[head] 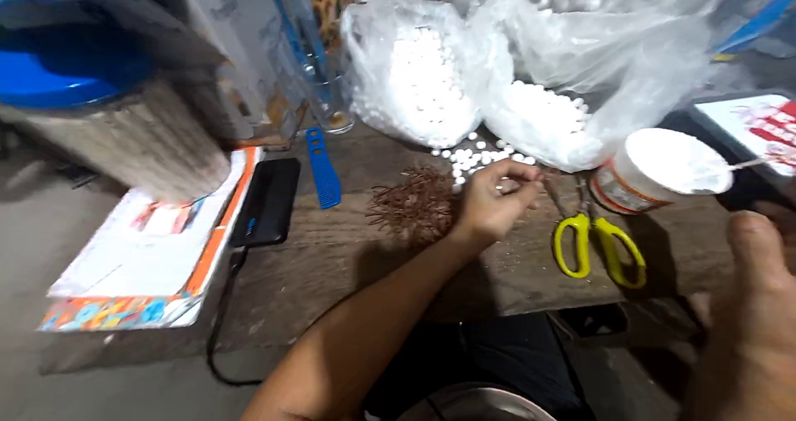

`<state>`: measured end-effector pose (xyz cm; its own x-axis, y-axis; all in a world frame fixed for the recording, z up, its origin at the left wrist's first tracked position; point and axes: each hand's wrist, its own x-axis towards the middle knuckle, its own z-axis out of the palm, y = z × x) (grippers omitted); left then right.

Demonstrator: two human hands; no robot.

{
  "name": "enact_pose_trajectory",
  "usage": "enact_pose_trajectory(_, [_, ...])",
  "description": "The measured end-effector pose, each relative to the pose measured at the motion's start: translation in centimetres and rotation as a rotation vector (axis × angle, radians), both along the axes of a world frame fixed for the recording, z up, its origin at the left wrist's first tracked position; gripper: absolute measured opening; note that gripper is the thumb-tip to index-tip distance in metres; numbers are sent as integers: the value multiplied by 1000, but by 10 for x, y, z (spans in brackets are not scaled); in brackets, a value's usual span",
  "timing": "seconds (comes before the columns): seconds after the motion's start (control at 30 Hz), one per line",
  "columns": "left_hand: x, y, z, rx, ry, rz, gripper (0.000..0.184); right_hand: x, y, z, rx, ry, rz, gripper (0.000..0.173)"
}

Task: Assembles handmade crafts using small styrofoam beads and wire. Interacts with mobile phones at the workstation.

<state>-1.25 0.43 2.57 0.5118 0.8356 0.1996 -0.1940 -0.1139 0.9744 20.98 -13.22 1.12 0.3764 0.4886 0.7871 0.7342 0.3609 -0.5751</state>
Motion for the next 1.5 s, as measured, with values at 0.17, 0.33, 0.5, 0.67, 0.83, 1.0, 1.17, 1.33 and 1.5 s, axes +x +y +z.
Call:
enact_pose_trajectory(0.17, [2,0,-8,72,-25,20,14,6,13,-2,50,347,-26,24])
enact_pose_trajectory(0.33, [7,-5,-2,133,46,109,19,44,24,6,-56,556,-47,38])
enact_pose_trajectory(0.5, [19,-7,-6,267,5,98,19,49,31,20,-108,441,42,23])
enact_pose_trajectory(0.67, [29,-11,-2,278,38,103,16,43,24,29,-118,271,25,16])
enact_pose_trajectory(0.83, [34,-12,1,271,58,123,17,45,19,34,-234,240,144,15])
enact_pose_trajectory(1.0, [31,-7,-8,297,28,104,16,43,18,40,-241,178,209,15])
enact_pose_trajectory(1.17, [28,-7,-13,345,4,100,15,48,27,67,-81,-59,153,18])
enact_pose_trajectory(1.33, [32,-7,-6,361,35,90,13,56,28,72,-145,-87,156,18])
enact_pose_trajectory(1.5, [45,-12,10,337,86,98,10,72,14,67,14,251,127,19])
